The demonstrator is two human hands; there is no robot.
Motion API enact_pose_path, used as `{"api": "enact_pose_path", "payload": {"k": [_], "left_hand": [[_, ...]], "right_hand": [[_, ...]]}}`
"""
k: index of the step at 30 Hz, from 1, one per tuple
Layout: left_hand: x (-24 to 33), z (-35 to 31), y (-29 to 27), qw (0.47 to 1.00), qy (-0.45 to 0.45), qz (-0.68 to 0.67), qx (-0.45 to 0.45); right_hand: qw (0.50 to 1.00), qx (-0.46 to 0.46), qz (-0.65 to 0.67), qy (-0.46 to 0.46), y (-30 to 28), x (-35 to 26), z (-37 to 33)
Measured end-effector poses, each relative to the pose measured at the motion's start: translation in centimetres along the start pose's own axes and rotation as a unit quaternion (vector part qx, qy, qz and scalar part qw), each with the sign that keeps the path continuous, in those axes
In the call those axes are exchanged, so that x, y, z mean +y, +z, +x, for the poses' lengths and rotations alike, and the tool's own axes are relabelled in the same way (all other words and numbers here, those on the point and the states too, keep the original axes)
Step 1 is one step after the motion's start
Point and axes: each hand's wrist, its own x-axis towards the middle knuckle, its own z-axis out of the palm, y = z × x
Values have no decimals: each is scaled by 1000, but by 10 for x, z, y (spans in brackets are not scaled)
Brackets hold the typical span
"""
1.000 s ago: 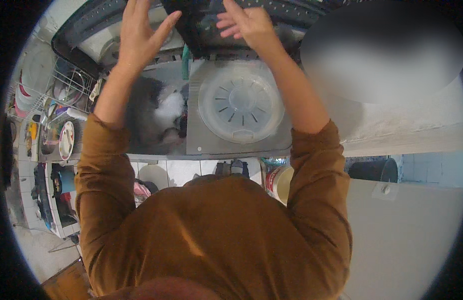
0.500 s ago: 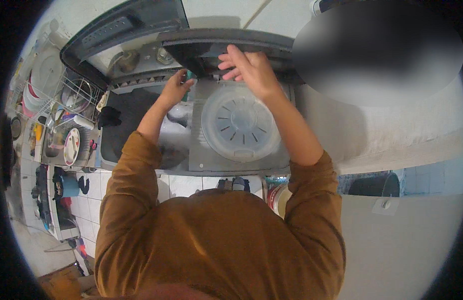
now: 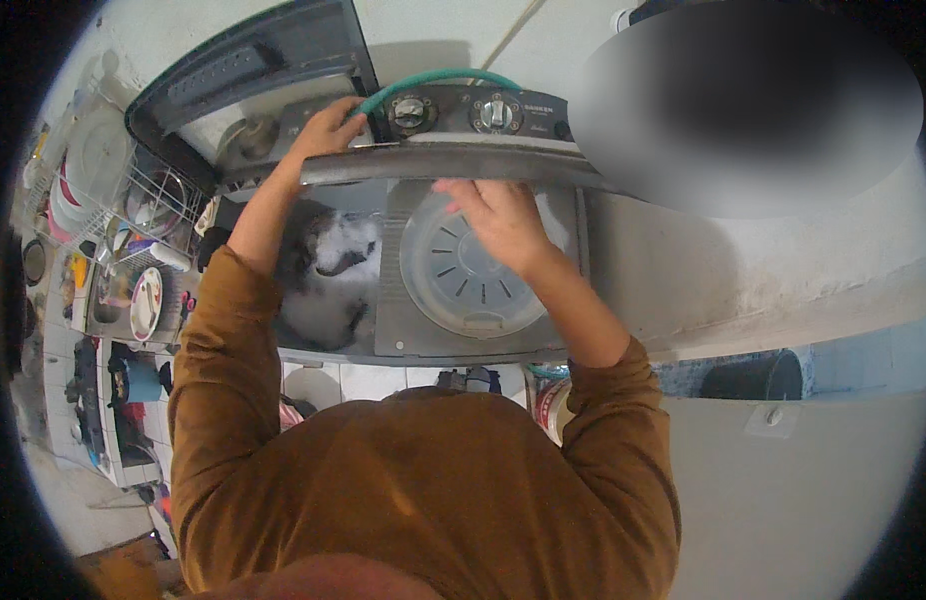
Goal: The person opens a top-loading washing machine, adds water from a bucket, and places dark garments into the soapy water. They then add detergent from a box and scrub the clothes by hand inside the machine.
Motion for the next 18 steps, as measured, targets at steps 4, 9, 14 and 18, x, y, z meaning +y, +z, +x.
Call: {"api": "enact_pose_path", "payload": {"k": [4, 9, 14, 18], "left_hand": [[27, -8, 14, 936, -128, -326, -25], [62, -32, 20, 865, -47, -499, 20], [57, -41, 30, 853, 69, -516, 39], [42, -46, 30, 894, 94, -437, -12]], "right_hand": [[999, -42, -21, 18, 2, 10, -4], [995, -25, -87, -38, 3, 10, -14], [992, 35, -97, -66, 6, 12, -11], [990, 47, -110, -69, 5, 2, -12]]}}
